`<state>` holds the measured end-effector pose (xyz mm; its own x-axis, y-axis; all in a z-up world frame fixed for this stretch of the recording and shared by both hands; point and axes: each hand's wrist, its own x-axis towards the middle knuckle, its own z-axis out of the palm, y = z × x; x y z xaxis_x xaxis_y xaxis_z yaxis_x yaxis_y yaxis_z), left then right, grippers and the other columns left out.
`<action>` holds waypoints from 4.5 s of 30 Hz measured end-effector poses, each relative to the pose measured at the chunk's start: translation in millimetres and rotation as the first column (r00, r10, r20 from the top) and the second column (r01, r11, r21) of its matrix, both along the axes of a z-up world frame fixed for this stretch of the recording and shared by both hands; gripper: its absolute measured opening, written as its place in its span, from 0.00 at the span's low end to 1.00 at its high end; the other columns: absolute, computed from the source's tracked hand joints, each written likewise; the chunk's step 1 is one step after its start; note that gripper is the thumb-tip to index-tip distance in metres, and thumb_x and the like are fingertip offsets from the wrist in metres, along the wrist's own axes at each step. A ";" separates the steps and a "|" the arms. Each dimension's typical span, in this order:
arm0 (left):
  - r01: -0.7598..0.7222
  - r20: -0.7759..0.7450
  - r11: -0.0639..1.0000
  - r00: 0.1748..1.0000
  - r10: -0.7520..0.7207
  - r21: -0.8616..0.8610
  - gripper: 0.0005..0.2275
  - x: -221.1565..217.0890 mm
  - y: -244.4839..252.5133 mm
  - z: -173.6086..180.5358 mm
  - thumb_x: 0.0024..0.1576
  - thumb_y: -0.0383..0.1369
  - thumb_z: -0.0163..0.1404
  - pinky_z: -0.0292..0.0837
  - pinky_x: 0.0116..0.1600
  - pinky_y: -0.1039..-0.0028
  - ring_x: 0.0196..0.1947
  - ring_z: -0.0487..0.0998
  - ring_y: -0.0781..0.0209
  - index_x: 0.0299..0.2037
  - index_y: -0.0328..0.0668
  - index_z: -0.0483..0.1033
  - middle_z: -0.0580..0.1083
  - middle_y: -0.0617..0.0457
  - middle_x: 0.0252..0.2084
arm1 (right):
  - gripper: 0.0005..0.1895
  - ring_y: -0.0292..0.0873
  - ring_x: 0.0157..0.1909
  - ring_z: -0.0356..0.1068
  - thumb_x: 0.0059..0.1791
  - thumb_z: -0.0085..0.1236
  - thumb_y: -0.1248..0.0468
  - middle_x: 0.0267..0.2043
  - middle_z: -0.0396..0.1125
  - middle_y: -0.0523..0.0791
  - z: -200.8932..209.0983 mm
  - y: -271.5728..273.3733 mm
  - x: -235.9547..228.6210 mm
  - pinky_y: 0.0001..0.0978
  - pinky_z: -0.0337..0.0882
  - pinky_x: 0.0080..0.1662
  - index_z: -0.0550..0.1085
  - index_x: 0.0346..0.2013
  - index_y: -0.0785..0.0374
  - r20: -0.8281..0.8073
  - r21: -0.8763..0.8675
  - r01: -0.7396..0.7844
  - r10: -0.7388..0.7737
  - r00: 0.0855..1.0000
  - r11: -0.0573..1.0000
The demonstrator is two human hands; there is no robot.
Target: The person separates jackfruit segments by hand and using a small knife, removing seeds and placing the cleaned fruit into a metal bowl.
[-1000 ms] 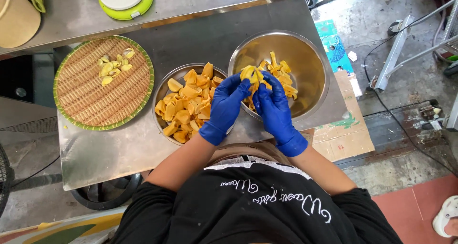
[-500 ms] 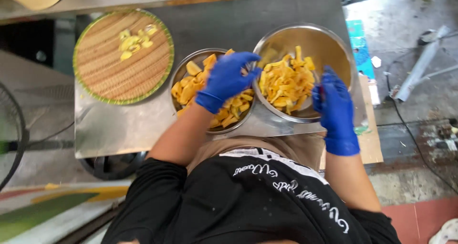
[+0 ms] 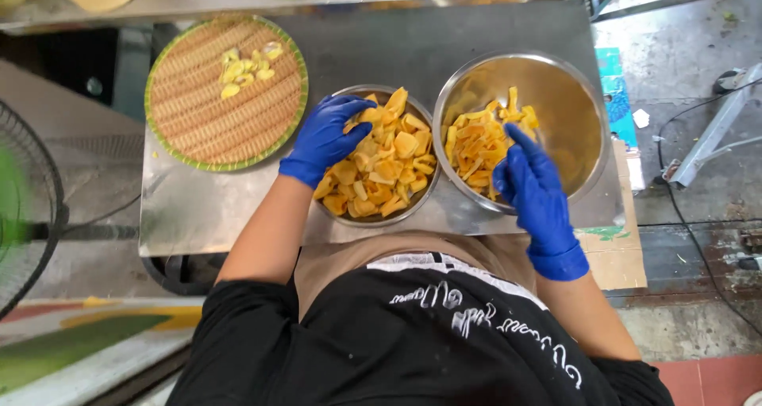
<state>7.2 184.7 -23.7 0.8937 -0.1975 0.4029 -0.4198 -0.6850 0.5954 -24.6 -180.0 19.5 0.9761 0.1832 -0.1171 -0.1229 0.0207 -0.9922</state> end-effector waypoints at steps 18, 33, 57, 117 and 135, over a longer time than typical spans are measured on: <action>0.076 0.127 0.971 0.991 -0.048 -0.225 0.12 -19.2 -147.4 56.0 0.63 0.31 0.55 0.77 0.47 0.62 0.41 0.81 0.46 0.54 0.35 0.76 0.79 0.42 0.43 | 0.25 0.27 0.35 0.57 0.61 0.45 0.67 0.35 0.61 0.37 4.1 39.3 -4.6 0.19 0.62 0.39 0.60 0.75 0.58 0.158 0.073 -0.054 0.042 0.986 0.996; 0.026 0.130 0.963 0.992 0.009 -0.267 0.13 -14.2 -154.8 53.3 0.59 0.29 0.57 0.78 0.44 0.65 0.37 0.82 0.49 0.53 0.36 0.78 0.79 0.42 0.40 | 0.24 0.26 0.39 0.59 0.62 0.45 0.65 0.46 0.65 0.38 -18.9 56.3 -4.6 0.19 0.66 0.44 0.60 0.74 0.59 0.316 0.040 0.091 -0.099 0.944 0.995; 0.008 -0.087 0.818 0.994 -0.072 -0.575 0.20 -8.7 -150.1 27.9 0.58 0.26 0.61 0.78 0.50 0.79 0.43 0.82 0.70 0.61 0.40 0.75 0.81 0.54 0.43 | 0.27 0.27 0.32 0.56 0.60 0.47 0.64 0.31 0.59 0.36 -10.2 31.1 0.6 0.19 0.61 0.36 0.60 0.75 0.59 0.090 0.096 -0.066 0.058 0.994 0.993; 0.057 -0.228 0.998 0.973 -0.047 0.037 0.08 25.3 -71.2 5.4 0.58 0.41 0.59 0.75 0.47 0.59 0.39 0.81 0.46 0.41 0.50 0.82 0.80 0.48 0.37 | 0.30 0.28 0.28 0.61 0.60 0.52 0.54 0.30 0.64 0.38 -30.9 -56.6 31.2 0.18 0.57 0.28 0.61 0.74 0.63 0.025 -0.112 0.207 -0.206 0.978 0.972; -0.091 -0.281 0.950 0.960 0.003 -0.299 0.08 -35.5 -16.8 10.8 0.58 0.34 0.58 0.78 0.40 0.74 0.33 0.83 0.62 0.44 0.40 0.80 0.81 0.51 0.35 | 0.26 0.30 0.32 0.61 0.60 0.48 0.62 0.30 0.61 0.38 -6.4 8.5 0.4 0.22 0.63 0.36 0.62 0.74 0.63 0.122 -0.149 -0.054 0.073 0.990 0.987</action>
<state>-28.3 167.9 -12.9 0.9827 -0.0590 0.1753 -0.1824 -0.4658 0.8659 -24.2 -171.5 13.1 0.9716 0.2355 -0.0236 0.0071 -0.1287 -0.9917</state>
